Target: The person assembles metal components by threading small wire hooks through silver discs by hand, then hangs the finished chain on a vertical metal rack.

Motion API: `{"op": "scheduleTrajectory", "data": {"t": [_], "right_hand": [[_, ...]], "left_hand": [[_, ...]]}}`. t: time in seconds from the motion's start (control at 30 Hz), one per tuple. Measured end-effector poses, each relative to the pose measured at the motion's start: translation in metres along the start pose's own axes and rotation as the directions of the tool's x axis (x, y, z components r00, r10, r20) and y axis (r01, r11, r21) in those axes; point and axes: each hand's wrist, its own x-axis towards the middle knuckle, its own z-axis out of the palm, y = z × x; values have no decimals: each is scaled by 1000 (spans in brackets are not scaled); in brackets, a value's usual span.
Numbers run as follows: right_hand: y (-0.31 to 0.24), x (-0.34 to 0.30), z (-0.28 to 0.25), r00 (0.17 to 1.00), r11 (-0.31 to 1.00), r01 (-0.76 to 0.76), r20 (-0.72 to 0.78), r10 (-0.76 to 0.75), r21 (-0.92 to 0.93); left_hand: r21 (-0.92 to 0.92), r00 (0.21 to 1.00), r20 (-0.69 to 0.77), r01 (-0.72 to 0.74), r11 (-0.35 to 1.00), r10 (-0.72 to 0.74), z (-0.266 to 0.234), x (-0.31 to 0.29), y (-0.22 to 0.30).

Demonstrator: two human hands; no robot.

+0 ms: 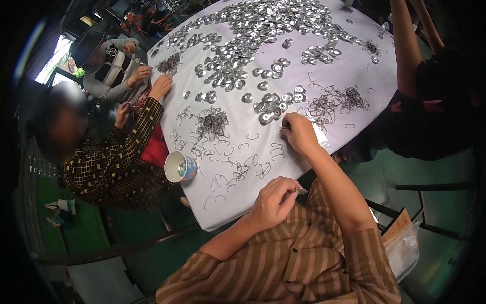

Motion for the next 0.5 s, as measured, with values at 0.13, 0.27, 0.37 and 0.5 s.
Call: {"op": "scheduleTrajectory", "data": {"t": [0.13,0.27,0.37,0.5], "right_hand": [[-6,-43,-39,919,589,-391,258,300,708],[-25,-90,-63,883,369,-425,290,368,826],[-29,-111,-69,911,475,-361,196,362,803],[-42,-121,-71,930,524,-298,120,347,798]], "left_hand": [[-4,998,-50,23,1000,-23,4,1,-4],[-26,990,-110,86,996,-89,11,3,-4],[3,990,-125,72,997,-71,13,7,-2],[29,984,-132,126,992,-121,18,4,1]]}}
